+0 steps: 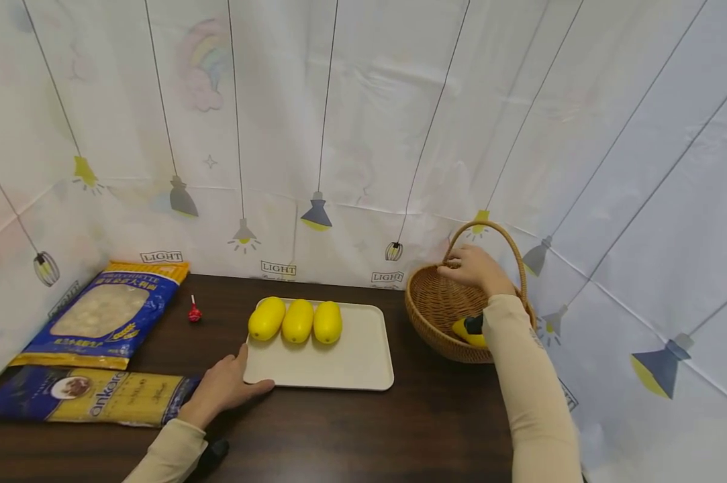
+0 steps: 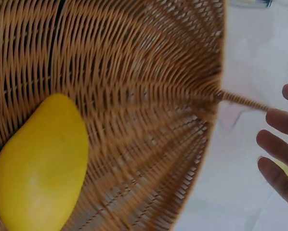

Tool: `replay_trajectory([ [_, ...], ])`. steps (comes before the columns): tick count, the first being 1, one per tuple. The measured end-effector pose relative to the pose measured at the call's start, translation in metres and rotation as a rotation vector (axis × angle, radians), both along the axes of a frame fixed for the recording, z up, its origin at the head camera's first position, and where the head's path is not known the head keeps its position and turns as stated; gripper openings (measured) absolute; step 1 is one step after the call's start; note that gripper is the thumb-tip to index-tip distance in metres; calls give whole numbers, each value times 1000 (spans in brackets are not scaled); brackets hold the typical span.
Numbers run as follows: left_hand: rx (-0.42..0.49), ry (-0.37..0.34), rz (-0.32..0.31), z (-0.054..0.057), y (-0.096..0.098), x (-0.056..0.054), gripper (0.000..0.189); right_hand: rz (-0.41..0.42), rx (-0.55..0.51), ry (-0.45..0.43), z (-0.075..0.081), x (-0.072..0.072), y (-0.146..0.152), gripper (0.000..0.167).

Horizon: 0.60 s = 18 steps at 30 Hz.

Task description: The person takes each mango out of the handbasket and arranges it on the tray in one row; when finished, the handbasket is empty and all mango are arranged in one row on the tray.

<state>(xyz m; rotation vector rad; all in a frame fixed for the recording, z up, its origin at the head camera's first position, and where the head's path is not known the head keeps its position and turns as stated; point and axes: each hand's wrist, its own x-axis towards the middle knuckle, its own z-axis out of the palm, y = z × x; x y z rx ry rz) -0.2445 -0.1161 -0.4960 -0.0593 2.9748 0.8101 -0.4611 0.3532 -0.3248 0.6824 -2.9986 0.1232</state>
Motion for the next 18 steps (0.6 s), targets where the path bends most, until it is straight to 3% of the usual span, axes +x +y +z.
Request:
replay_trajectory([
  [12,-5,0,0,-2,-1,-1,108,-20,-3,-40,-30,-14,20,59],
  [18,-5,5,1,-1,-1,-1,108,-81,18,-152,-39,-14,20,68],
])
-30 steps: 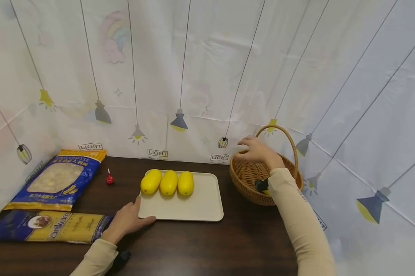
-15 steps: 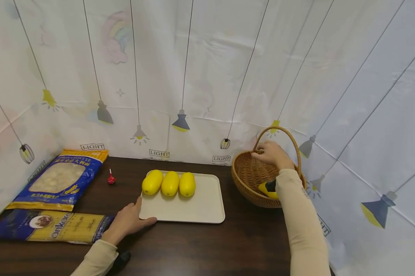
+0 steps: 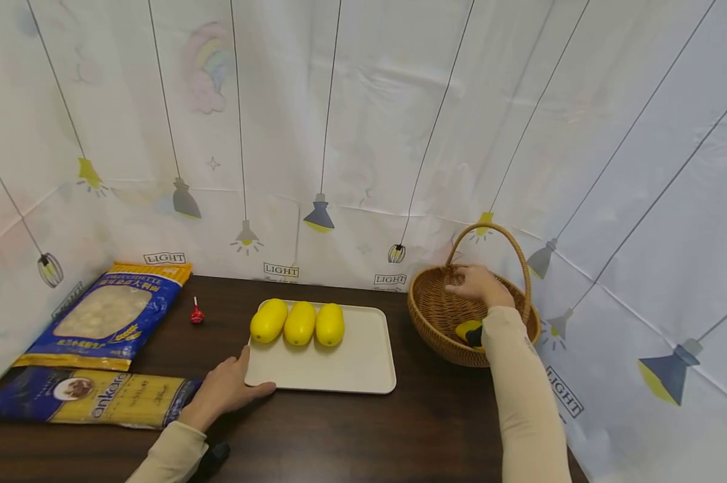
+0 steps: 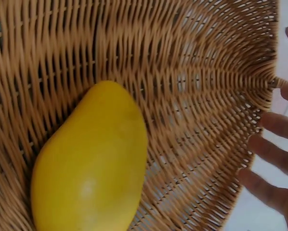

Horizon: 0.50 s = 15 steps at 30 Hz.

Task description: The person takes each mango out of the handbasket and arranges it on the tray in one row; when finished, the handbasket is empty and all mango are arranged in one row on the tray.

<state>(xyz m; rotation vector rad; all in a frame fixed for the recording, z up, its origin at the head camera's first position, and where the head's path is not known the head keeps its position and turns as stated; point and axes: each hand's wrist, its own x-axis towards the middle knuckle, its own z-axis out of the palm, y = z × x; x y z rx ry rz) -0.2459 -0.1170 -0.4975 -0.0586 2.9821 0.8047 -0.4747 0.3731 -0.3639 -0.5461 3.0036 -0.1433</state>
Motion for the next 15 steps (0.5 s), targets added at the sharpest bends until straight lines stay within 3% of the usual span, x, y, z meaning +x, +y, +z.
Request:
replay_trajectory([
  [8,10,1,3,0,0,0,108,-79,66,-202,-11,3,4,77],
  [15,12,-3,2,1,-1,0,108,-155,48,-354,-16,10,7,86],
])
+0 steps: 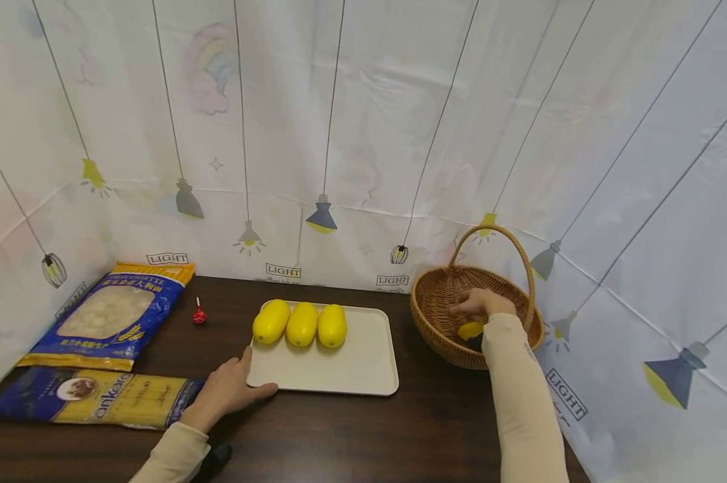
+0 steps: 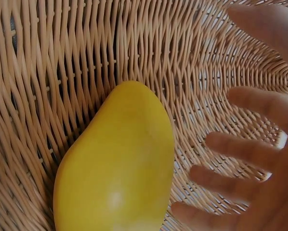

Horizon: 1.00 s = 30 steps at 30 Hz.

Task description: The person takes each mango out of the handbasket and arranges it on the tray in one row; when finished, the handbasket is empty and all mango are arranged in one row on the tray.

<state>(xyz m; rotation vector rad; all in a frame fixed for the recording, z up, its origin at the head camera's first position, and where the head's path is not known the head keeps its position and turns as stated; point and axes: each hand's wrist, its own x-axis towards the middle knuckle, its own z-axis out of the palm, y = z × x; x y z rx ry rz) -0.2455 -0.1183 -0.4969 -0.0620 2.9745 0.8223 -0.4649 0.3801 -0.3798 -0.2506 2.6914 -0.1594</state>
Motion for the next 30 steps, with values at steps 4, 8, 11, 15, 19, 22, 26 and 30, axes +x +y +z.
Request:
replay_trajectory([
  [4,-5,6,-3,1,0,0,108,-28,-17,-61,1,6,1,84],
  [8,-2,5,-1,0,0,0,108,-75,-68,-115,0,9,1,84],
  [11,-2,3,3,-1,0,0,108,-104,-103,-134,-1,10,1,85],
  [15,-2,6,3,-1,0,0,108,-107,-82,-134,-4,9,4,83],
  [19,-1,11,0,-1,0,0,108,-83,-21,-127,-6,7,8,77],
  [22,0,25,1,-1,0,1,108,-89,3,-116,-7,7,9,74],
  [26,2,44,2,-1,0,1,107,-92,17,-107,-8,9,10,68],
  [30,-2,43,-1,-1,0,0,108,-78,42,-114,-8,11,10,63],
])
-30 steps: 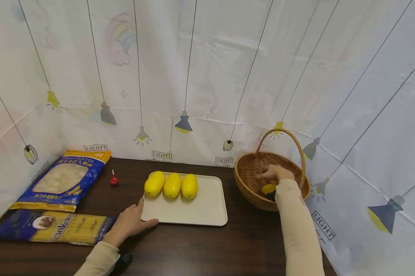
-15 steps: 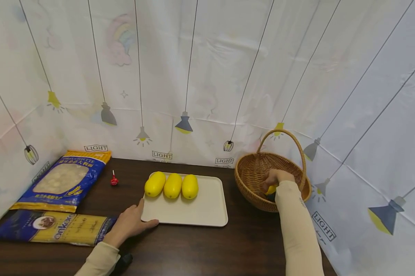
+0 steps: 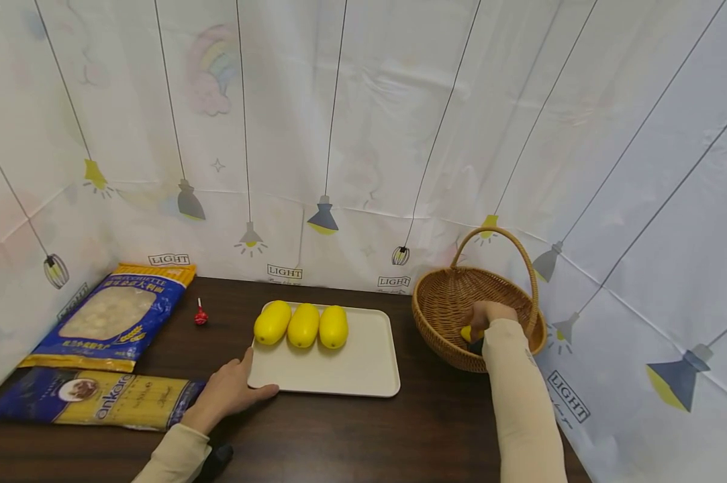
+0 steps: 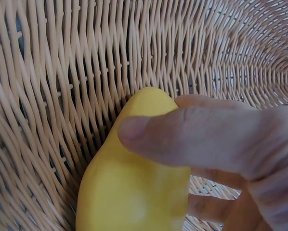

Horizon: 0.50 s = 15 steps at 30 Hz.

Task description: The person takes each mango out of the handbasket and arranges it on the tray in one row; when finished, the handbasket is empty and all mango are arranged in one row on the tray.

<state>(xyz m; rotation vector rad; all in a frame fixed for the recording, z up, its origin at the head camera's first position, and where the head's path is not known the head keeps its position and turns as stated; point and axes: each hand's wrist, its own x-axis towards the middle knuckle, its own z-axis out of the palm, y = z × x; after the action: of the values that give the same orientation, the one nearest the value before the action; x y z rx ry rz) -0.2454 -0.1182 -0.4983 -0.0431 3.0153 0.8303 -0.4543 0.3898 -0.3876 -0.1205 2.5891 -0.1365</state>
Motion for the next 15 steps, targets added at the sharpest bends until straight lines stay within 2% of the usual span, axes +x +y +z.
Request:
replay_trajectory([
  [8,-6,-6,-2,0,0,0,108,18,10,37,3,4,-2,57],
  [15,-4,-18,-3,0,-1,0,108,56,13,74,8,2,-5,58],
])
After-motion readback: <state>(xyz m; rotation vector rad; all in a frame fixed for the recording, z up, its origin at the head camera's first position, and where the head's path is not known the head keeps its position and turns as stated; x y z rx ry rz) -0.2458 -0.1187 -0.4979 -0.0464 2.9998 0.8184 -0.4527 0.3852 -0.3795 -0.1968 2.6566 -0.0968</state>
